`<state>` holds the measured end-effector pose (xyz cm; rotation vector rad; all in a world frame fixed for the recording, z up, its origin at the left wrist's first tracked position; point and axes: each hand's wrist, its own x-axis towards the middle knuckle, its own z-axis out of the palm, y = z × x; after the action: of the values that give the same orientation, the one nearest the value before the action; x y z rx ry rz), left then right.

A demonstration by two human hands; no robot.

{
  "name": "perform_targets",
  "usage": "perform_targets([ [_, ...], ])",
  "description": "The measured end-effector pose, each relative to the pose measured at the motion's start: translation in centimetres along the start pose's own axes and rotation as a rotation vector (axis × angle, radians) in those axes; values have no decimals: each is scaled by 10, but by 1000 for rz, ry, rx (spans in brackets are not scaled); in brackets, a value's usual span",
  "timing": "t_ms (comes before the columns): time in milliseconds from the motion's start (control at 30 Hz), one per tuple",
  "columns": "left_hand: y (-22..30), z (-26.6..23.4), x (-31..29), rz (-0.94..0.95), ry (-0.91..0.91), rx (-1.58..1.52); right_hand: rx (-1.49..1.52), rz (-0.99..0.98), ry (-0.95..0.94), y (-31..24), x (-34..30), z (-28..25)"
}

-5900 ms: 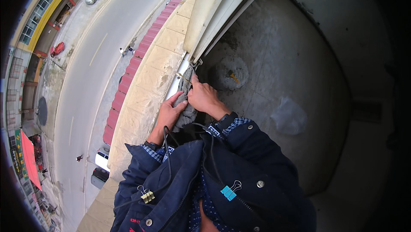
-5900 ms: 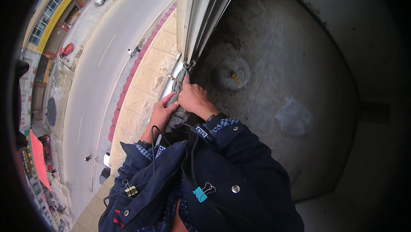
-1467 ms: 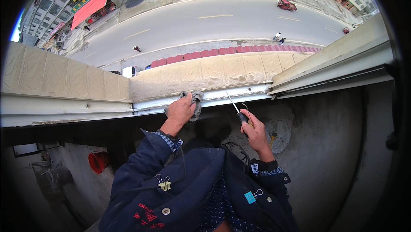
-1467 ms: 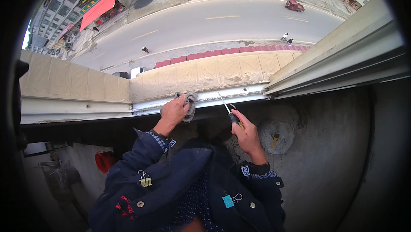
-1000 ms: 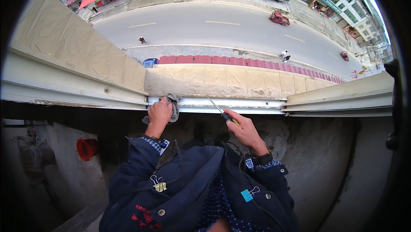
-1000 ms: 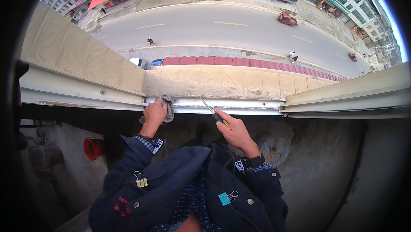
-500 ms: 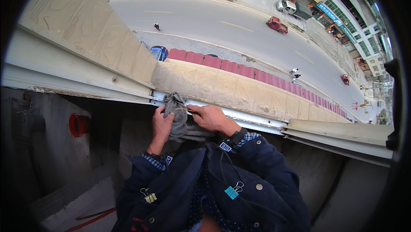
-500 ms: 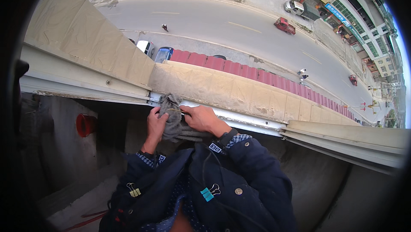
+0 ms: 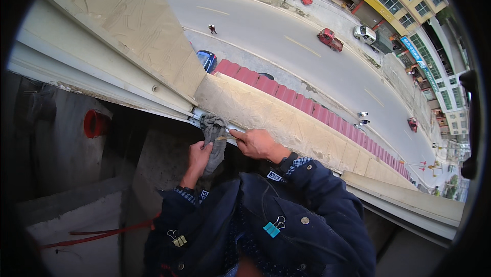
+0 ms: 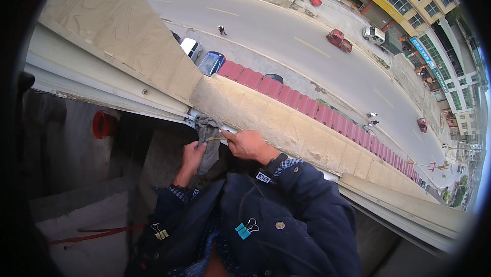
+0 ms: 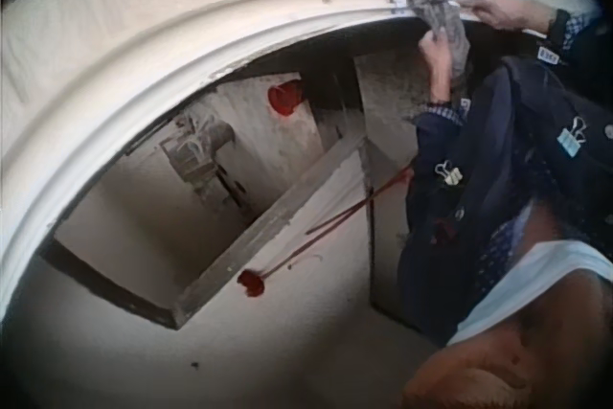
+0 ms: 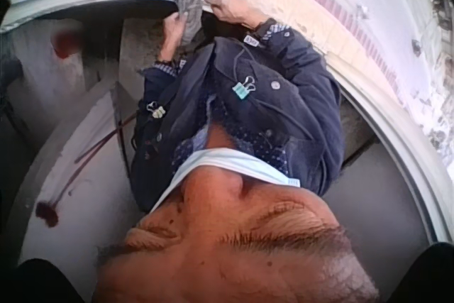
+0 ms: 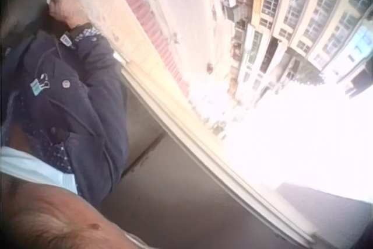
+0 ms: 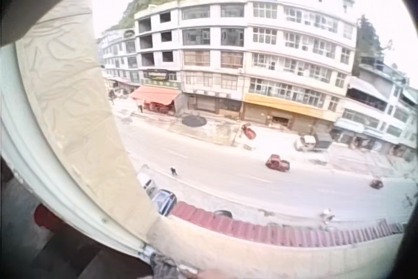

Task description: The person uses a screwdriver and a cloth to scrape and clean the window frame and sill. They repeatedly scrape along the frame, wipe with the cloth, and inspect the area. The person then closes the window and walks away from the window.

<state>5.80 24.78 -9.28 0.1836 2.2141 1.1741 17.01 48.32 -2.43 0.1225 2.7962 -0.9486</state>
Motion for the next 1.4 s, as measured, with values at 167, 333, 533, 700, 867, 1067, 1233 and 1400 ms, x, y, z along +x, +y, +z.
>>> perform_targets([
  [167, 0, -9, 8, -59, 45, -109, 62, -56, 43, -4, 33, 14],
  [333, 12, -16, 18, -37, 78, -152, 85, -102, 75, -12, 75, 32],
  [533, 20, -13, 22, -42, 113, -170, 74, -80, 91, -8, 78, 44],
  [700, 19, -5, 30, -27, 230, -38, 229, -81, 83, -9, 75, 36],
  [867, 25, -8, 58, -197, 213, -46, 311, -102, 29, -10, 38, -3],
  [1067, 38, -8, 59, -227, 230, 75, 278, -128, 171, -20, 21, -39],
  [1233, 41, -14, 57, -228, 187, 113, 138, -15, -26, -29, 49, -24],
  [1400, 23, -19, 47, -209, 50, -50, 161, 13, -41, -26, 55, -12],
])
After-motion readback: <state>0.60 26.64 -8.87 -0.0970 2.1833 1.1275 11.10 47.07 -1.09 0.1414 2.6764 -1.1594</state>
